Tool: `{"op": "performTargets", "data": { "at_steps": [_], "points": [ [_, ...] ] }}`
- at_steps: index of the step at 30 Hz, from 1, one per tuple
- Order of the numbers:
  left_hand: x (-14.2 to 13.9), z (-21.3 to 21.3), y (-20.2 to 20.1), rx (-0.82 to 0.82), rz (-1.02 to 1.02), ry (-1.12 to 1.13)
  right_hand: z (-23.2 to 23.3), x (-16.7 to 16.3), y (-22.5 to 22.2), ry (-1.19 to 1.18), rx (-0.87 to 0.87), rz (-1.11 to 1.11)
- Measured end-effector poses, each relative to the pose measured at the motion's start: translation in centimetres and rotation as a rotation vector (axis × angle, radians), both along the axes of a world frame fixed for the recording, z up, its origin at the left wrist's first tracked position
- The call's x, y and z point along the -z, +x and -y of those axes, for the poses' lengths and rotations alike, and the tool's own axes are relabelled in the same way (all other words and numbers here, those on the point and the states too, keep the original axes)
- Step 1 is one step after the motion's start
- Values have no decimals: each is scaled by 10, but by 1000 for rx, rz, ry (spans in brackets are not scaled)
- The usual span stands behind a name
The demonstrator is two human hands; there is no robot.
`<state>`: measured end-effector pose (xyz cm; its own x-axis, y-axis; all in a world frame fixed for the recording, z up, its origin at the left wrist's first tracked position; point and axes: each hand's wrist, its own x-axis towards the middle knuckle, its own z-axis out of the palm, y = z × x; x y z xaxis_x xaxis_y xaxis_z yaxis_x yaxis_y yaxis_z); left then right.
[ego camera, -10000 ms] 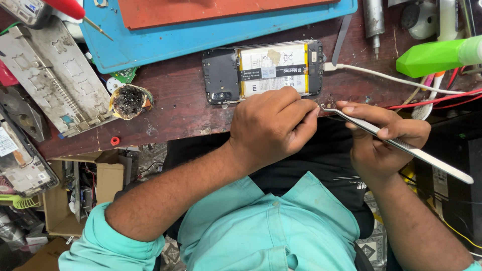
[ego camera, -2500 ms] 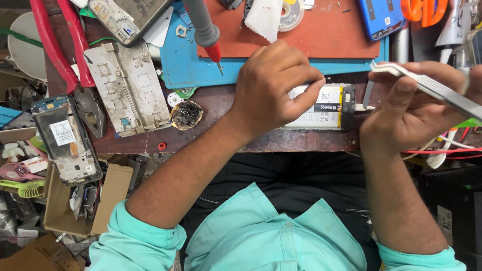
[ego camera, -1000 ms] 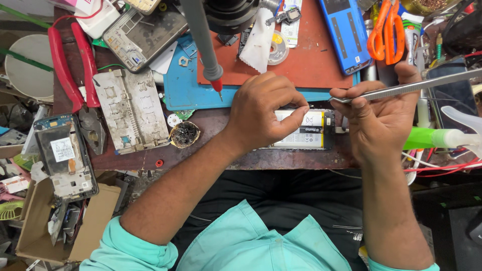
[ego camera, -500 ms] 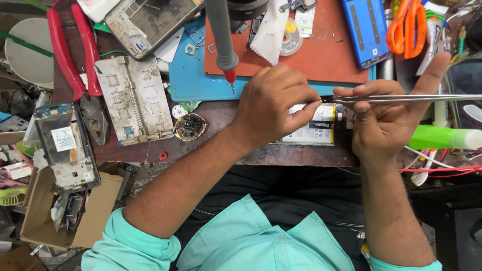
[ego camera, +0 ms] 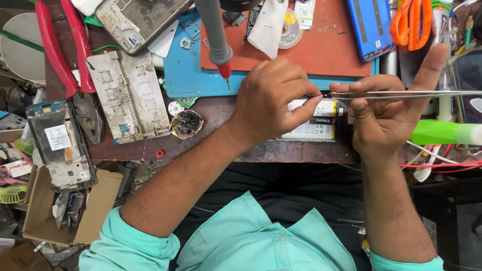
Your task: The person works on a disassembled mobile phone, applying adhesive to the battery area using a tube and tweezers. They then handle the phone's back cover, peeling off a protective film and wiping the surface with a cloth before placing it aside.
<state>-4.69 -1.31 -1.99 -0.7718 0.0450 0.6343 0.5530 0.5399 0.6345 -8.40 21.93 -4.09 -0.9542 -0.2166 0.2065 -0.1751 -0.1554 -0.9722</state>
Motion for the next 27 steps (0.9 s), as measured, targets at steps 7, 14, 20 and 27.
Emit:
{"op": "performTargets", "data": {
  "at_steps": [7, 14, 20, 27],
  "points": [
    [0, 0, 0, 3, -7, -7, 3, -3, 0, -1, 11, 53],
    [1, 1, -2, 9, -9, -16, -1, 4, -3, 53, -59, -60],
    [1, 1, 0, 13, -18, -27, 1, 1, 0, 53, -15, 3],
    [2, 2, 0, 12, -30, -25, 6, -4, 0, 58, -13, 11]
  ]
}}
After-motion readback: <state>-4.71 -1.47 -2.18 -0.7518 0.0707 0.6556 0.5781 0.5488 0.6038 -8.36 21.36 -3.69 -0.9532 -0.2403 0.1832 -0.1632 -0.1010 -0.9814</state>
